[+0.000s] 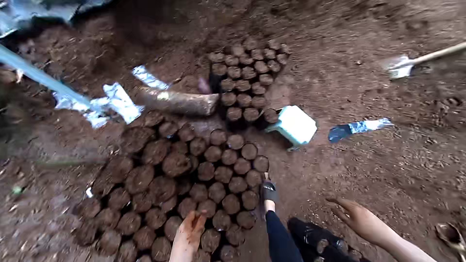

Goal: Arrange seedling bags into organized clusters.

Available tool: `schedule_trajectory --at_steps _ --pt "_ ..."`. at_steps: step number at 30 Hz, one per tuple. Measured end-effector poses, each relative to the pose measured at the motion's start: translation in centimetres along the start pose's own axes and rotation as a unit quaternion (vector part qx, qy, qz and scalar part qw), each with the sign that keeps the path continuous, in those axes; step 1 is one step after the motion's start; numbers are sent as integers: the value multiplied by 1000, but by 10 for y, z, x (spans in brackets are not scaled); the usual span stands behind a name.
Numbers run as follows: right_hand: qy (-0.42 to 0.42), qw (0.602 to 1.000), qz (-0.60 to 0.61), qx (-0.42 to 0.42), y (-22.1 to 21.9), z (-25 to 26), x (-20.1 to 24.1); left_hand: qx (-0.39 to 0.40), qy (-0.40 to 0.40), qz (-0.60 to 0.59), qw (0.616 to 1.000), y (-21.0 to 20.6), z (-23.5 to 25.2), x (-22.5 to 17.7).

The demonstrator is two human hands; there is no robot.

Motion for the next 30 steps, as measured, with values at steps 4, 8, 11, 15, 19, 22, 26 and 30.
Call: schedule_trajectory --at_steps 4,8,11,15,19,22,26,30 --pt "-5 994 82 65 31 157 -23 77 -21 -34 996 -76 104 -106" --pt "-81 912 400 39 37 337 -26 94 22 -193 977 -189 222 -193" --pt "-127 834 536 27 22 433 -34 45 78 -205 975 -259 328 -216" --pt "-147 777 608 68 16 504 -24 -33 184 -292 938 -292 432 -201" --pt "-135 788 593 96 17 524 -22 -60 201 -314 926 -301 471 -198" --pt "-94 808 579 62 13 530 -13 -103 183 -357 910 -308 472 -208" --pt "-112 848 516 -45 -2 534 -3 -156 109 -370 909 -320 468 -198" --pt "-131 840 519 -90 16 509 5 -167 50 -381 908 -323 449 -196"
Point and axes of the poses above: each hand's wrist, its own z-axis towards the middle knuckle, its own y-axis out of the back of the hand, x = y × z, the point moved 2 cm from there along z, towards the middle knuckle
